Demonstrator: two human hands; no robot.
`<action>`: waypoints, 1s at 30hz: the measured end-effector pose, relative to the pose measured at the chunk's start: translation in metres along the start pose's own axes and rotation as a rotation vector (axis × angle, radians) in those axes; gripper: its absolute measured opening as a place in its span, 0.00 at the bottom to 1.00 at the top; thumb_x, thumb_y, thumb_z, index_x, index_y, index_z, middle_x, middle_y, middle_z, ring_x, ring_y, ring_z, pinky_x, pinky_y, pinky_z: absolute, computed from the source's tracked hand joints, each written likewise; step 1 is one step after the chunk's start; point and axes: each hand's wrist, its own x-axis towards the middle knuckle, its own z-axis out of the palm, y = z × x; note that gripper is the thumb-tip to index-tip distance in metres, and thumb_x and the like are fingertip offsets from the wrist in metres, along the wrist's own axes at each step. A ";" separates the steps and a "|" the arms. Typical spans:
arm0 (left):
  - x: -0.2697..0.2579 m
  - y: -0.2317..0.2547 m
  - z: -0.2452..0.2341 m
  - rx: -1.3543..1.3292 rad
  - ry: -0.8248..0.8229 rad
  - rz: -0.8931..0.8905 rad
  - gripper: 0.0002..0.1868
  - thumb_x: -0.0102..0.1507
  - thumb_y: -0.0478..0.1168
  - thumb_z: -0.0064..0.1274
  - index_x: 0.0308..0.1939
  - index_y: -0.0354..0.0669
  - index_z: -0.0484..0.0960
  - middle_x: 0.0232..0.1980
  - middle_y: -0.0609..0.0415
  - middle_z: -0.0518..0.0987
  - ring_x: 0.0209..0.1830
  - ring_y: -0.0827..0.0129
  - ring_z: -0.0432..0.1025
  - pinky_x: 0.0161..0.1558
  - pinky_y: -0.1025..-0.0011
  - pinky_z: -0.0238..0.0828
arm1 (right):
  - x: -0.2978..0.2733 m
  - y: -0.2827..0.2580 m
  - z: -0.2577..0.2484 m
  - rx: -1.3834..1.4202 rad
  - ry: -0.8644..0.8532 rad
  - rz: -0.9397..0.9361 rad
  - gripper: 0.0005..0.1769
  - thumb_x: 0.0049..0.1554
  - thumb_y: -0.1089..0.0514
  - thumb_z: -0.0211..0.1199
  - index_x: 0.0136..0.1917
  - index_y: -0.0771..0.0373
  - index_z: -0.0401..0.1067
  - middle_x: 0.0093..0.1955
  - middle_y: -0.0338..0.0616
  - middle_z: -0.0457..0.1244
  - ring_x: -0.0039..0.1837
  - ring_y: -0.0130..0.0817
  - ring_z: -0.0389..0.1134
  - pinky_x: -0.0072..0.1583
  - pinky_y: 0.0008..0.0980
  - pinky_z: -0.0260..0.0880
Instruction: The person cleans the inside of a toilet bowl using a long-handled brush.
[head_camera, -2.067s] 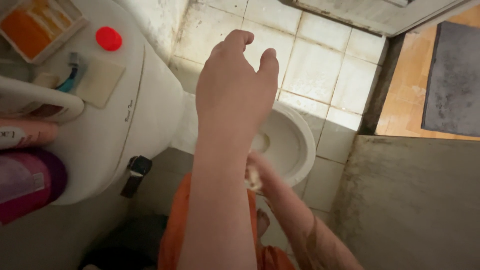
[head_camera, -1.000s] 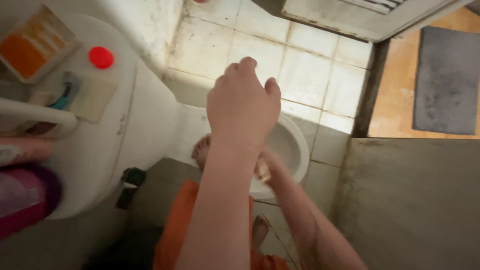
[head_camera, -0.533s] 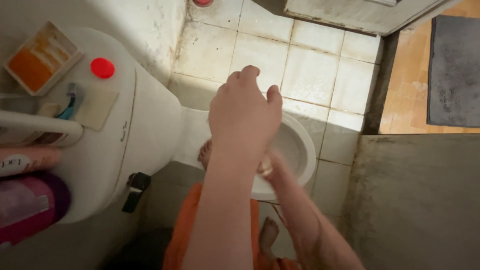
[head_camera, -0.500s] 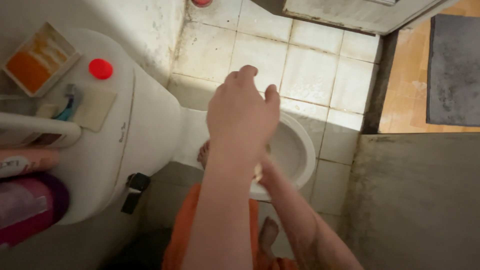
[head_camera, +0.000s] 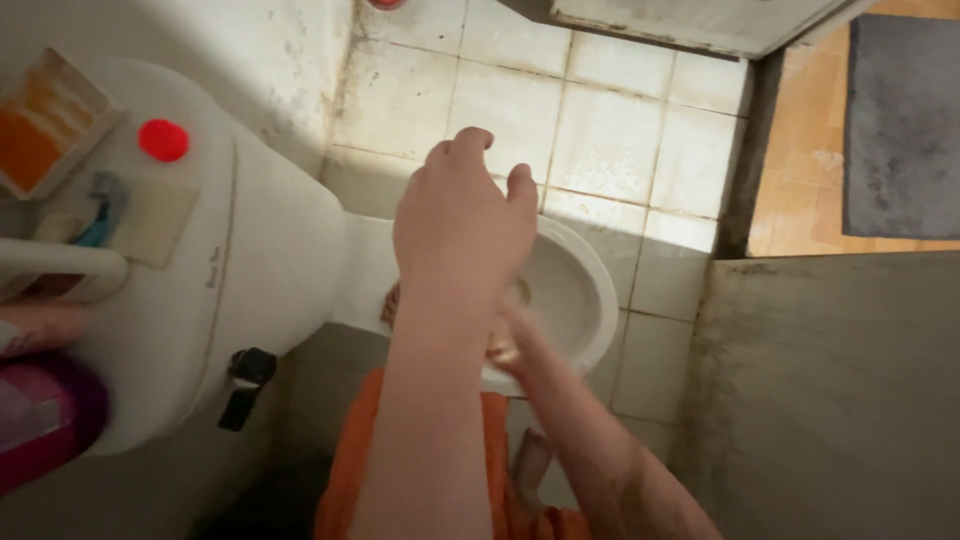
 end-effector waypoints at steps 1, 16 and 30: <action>0.001 0.001 0.003 -0.003 -0.005 0.004 0.25 0.62 0.50 0.53 0.59 0.41 0.76 0.56 0.45 0.79 0.56 0.50 0.74 0.54 0.54 0.71 | -0.003 0.008 0.012 -0.045 -0.006 0.015 0.06 0.65 0.64 0.52 0.45 0.61 0.67 0.35 0.38 0.63 0.35 0.29 0.63 0.38 0.27 0.69; -0.001 0.001 0.011 -0.045 0.025 0.024 0.25 0.62 0.50 0.53 0.60 0.41 0.76 0.58 0.44 0.79 0.57 0.51 0.74 0.55 0.54 0.71 | 0.012 0.012 0.006 0.001 -0.009 -0.061 0.10 0.66 0.61 0.49 0.40 0.60 0.62 0.30 0.38 0.58 0.30 0.27 0.59 0.33 0.25 0.67; -0.003 0.001 0.001 -0.100 0.014 0.025 0.25 0.63 0.51 0.52 0.61 0.42 0.76 0.60 0.45 0.78 0.58 0.50 0.74 0.57 0.55 0.71 | 0.013 0.006 0.015 -0.119 -0.008 -0.157 0.08 0.62 0.64 0.50 0.51 0.68 0.68 0.41 0.41 0.66 0.40 0.28 0.68 0.44 0.28 0.74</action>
